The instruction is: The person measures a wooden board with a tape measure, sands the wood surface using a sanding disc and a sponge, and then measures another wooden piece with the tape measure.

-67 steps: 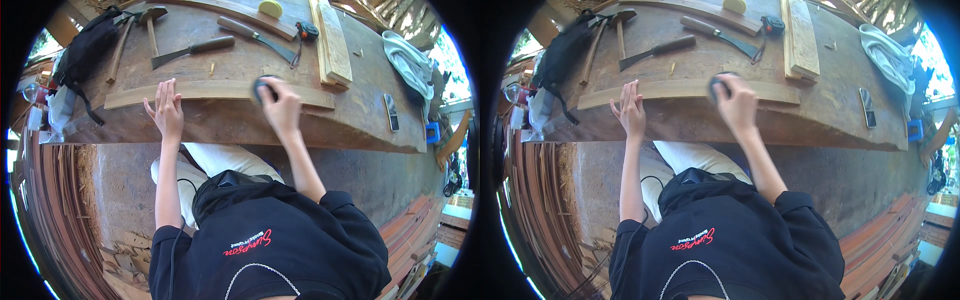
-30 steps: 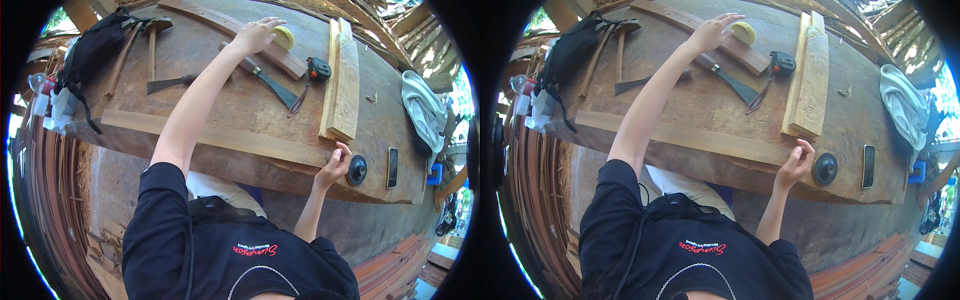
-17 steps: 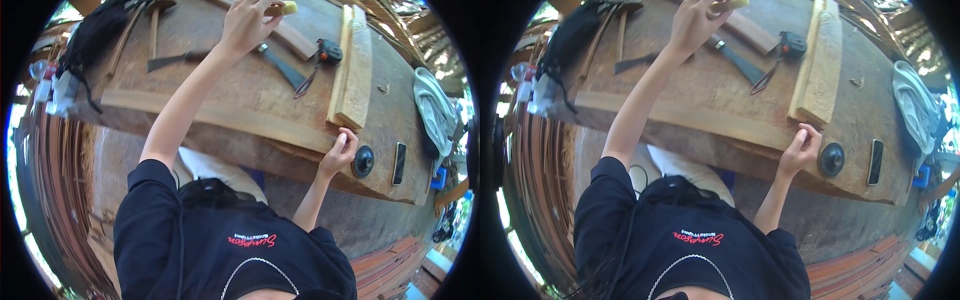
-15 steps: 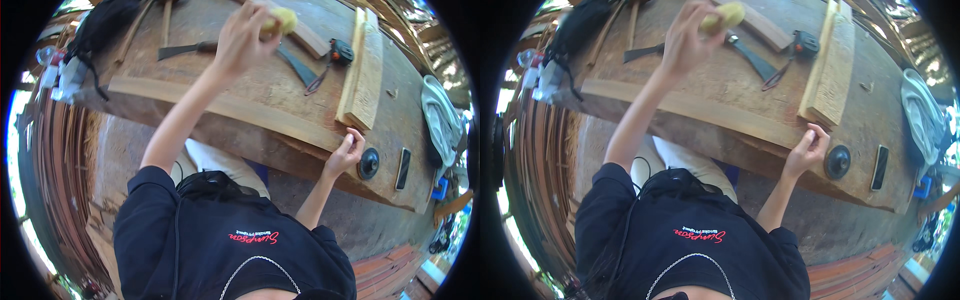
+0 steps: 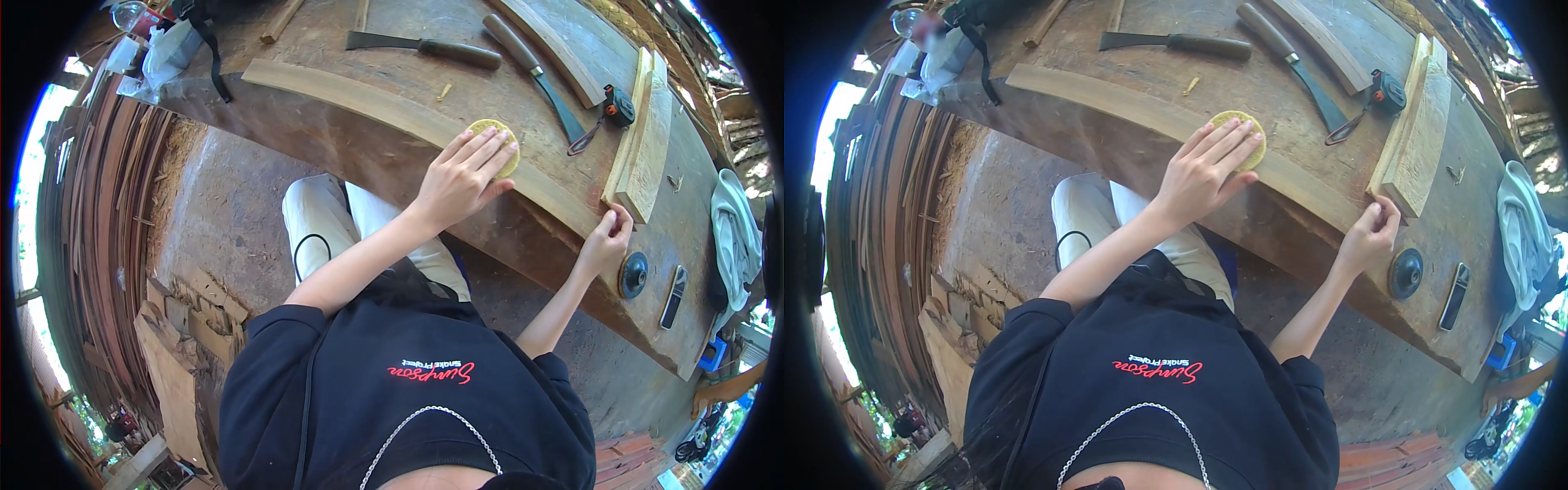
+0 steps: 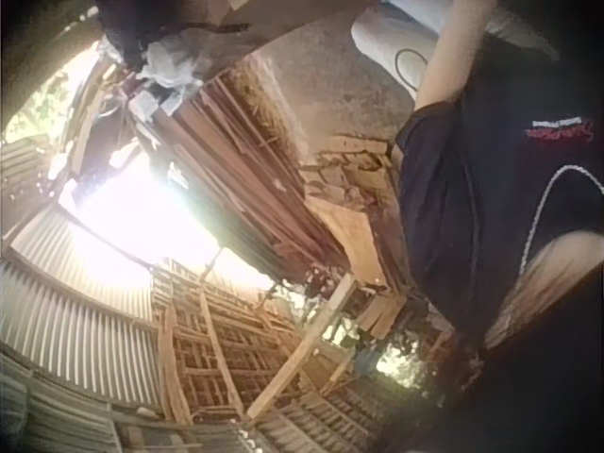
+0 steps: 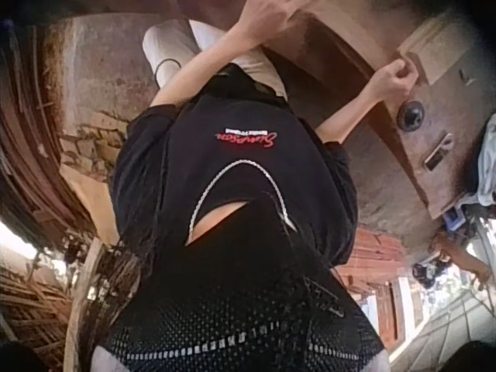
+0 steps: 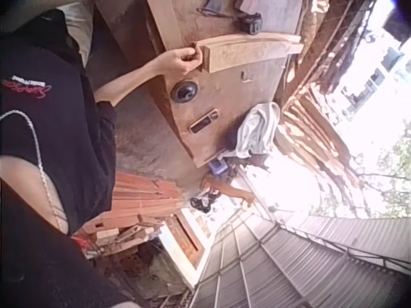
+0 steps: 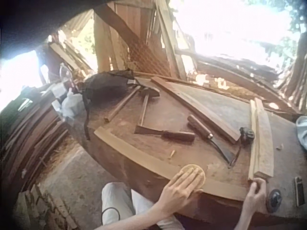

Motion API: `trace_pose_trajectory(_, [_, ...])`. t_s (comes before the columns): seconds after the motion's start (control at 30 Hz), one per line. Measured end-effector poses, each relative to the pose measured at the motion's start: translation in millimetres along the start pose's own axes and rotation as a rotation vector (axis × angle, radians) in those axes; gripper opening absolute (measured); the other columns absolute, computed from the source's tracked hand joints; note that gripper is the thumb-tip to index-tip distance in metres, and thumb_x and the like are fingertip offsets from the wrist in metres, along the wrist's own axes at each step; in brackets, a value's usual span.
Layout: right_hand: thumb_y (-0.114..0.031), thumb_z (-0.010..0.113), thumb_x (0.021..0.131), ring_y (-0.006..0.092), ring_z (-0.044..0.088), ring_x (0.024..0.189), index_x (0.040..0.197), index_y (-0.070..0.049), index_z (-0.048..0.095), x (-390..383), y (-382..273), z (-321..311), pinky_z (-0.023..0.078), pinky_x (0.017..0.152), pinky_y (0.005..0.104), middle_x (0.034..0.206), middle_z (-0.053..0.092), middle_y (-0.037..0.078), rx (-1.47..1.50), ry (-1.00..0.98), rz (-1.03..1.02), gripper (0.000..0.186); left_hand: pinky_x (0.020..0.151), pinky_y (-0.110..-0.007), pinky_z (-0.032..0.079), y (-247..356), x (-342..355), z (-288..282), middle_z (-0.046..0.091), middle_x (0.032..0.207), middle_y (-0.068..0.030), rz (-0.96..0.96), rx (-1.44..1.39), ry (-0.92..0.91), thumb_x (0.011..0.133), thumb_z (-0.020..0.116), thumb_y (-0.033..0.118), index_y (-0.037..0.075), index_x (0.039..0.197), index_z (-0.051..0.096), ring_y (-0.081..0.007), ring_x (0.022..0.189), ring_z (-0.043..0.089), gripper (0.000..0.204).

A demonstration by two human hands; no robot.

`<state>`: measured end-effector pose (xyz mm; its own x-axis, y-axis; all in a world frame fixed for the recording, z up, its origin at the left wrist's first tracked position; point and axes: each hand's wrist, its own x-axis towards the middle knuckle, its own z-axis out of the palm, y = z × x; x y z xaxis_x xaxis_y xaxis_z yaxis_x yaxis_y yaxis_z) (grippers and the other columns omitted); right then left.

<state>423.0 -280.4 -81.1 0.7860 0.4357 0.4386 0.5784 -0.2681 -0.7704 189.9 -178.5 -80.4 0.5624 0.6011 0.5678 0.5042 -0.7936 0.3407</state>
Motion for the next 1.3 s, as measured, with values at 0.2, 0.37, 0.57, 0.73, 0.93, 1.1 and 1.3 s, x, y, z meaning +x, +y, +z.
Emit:
trace_pose_trajectory(0.2, [-0.019,0.055,0.088,0.0284,0.062,0.084,0.093,-0.003,0.060,3.3,6.8,11.5,0.047,0.076,0.0393,0.091,0.064,0.013,-0.267,-0.050,-0.139,0.018,0.103,-0.035,0.040,-11.8,-3.7,-0.5,0.061,0.123,-0.0024,0.033,0.069,0.065,0.087,0.060,0.031,0.015,0.123,0.061,-0.0166,0.117,0.055,0.039])
trace_pose_trajectory(0.37, [-0.022,0.056,0.088,0.0301,0.062,0.086,0.095,-0.003,0.056,4.3,7.6,11.1,0.047,0.076,0.0417,0.092,0.063,0.014,-0.382,-0.040,-0.100,0.020,0.103,-0.033,0.041,-42.7,-11.8,-14.3,0.061,0.124,-0.0013,0.036,0.114,0.122,0.087,0.059,0.033,0.015,0.123,0.061,-0.0155,0.118,0.055,0.040])
trace_pose_trajectory(0.57, [-0.024,0.055,0.088,0.0314,0.061,0.086,0.095,-0.004,0.054,3.9,5.5,12.1,0.046,0.076,0.0432,0.092,0.063,0.015,-0.438,-0.035,-0.094,0.022,0.101,-0.032,0.043,-87.9,-19.6,-35.9,0.061,0.123,-0.0001,-0.016,0.196,0.138,0.088,0.058,0.032,0.018,0.122,0.062,-0.0150,0.117,0.056,0.036])
trace_pose_trajectory(0.73, [-0.024,0.055,0.088,0.0315,0.062,0.086,0.095,-0.004,0.054,3.8,2.9,12.2,0.046,0.075,0.0432,0.091,0.063,0.015,-0.479,-0.054,-0.099,0.021,0.102,-0.033,0.043,-129.3,-26.1,-56.2,0.061,0.122,0.0005,-0.056,0.298,0.145,0.089,0.057,0.032,0.017,0.120,0.062,-0.0154,0.116,0.056,0.034])
trace_pose_trajectory(0.93, [-0.020,0.054,0.089,0.0319,0.062,0.084,0.095,-0.002,0.054,3.5,2.4,11.7,0.046,0.075,0.0422,0.090,0.063,0.016,-0.465,-0.056,-0.104,0.018,0.102,-0.032,0.043,-175.4,-30.3,-83.1,0.062,0.121,0.0007,-0.112,0.370,0.170,0.091,0.055,0.032,0.020,0.119,0.063,-0.0153,0.114,0.058,0.032])
trace_pose_trajectory(1.1, [-0.020,0.053,0.089,0.0323,0.062,0.086,0.095,-0.001,0.055,5.8,8.6,12.5,0.047,0.076,0.0420,0.091,0.063,0.017,-0.461,-0.071,-0.120,0.019,0.101,-0.032,0.045,-219.7,-36.4,-107.5,0.061,0.122,0.0015,-0.164,0.438,0.193,0.090,0.056,0.032,0.021,0.120,0.063,-0.0156,0.114,0.058,0.033])
trace_pose_trajectory(1.3, [-0.020,0.053,0.090,0.0321,0.063,0.088,0.096,-0.001,0.055,5.6,10.9,12.7,0.047,0.077,0.0415,0.094,0.063,0.017,-0.417,-0.052,-0.109,0.020,0.096,-0.032,0.049,-270.7,-39.5,-139.7,0.061,0.122,0.0006,-0.289,0.487,0.206,0.090,0.058,0.027,0.021,0.116,0.065,-0.0163,0.114,0.058,0.027])
